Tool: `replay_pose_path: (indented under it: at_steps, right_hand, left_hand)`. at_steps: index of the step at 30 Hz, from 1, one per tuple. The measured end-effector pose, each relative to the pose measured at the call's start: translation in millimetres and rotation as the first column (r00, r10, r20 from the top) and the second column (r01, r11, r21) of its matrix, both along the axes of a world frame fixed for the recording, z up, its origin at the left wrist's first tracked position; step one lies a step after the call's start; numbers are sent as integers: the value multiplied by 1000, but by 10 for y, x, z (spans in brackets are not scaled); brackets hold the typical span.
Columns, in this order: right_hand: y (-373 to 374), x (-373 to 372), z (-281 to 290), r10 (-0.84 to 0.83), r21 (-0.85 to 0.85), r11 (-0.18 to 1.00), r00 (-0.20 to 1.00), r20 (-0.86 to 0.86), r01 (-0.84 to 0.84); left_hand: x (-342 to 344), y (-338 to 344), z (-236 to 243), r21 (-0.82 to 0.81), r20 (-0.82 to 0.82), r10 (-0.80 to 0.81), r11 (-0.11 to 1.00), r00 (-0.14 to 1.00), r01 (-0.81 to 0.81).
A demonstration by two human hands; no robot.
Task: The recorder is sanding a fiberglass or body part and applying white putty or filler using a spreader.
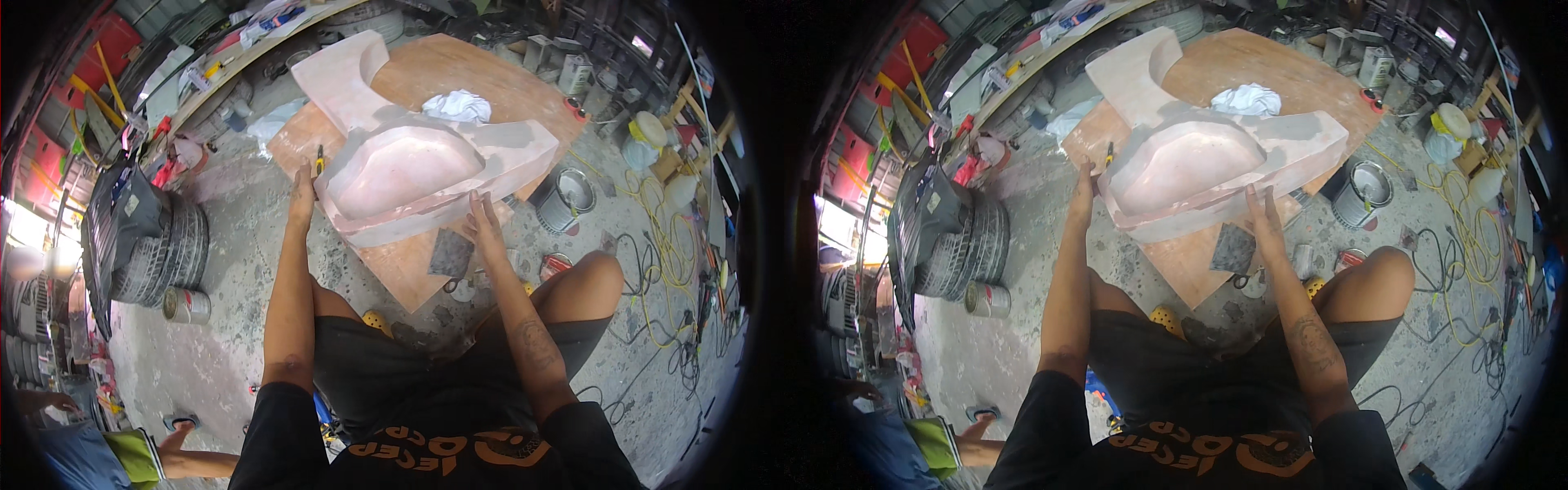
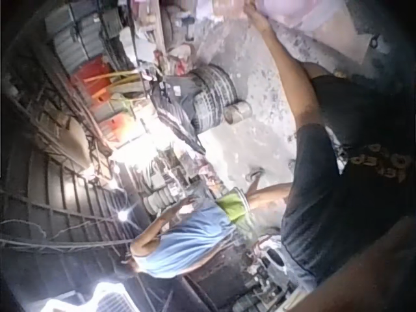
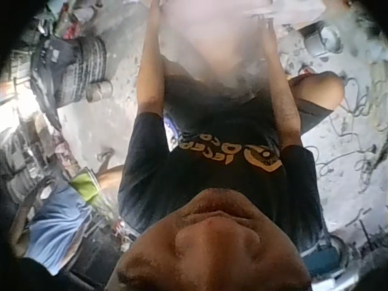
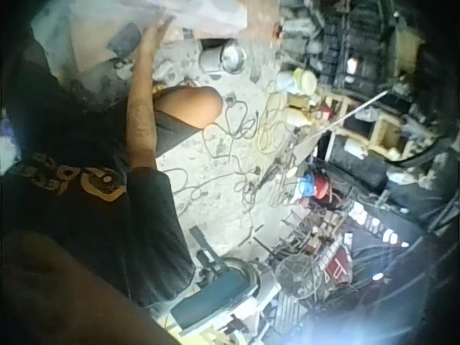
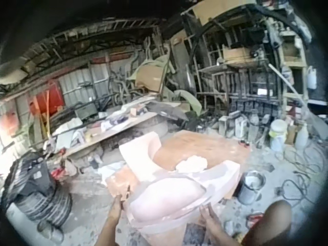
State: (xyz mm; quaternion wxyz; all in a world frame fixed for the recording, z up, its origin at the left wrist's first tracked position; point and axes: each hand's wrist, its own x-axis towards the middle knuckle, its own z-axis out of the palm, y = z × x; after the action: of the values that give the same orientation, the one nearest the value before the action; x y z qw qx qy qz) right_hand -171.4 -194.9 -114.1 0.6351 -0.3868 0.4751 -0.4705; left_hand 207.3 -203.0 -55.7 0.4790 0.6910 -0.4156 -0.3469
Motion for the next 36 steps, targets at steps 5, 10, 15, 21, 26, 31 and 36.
replay_pose_path:
  at_steps: [5,10,15,21,26,31,36]
  right_hand:
    - [-280,-345,85,-40,17,999,999,-10,40]
    - [-545,-757,156,-83,46,995,996,-21,84]
    - [-726,-1011,122,-37,64,997,999,1,37]
    - [-569,-1138,-456,-275,68,958,959,-72,280]
    - [-48,-1095,-700,190,251,962,918,-348,-104]
    - [119,-1088,-124,-64,-132,989,646,-761,-59]
    - [-454,-1247,1061,-187,-353,891,476,-859,-286]
  left_hand:
    - [-332,107,-5,-34,-6,-29,999,1000,28]
    - [-844,295,171,-18,12,-106,994,994,106]
    - [-1014,405,56,-78,-9,-118,990,993,117]
    - [-1161,849,-139,-180,46,38,983,998,-29]
    - [-992,973,-598,-174,327,135,981,935,-81]
    - [87,-210,-940,-230,701,274,961,659,-155]
    - [536,-714,-1299,-76,838,130,990,529,-123]
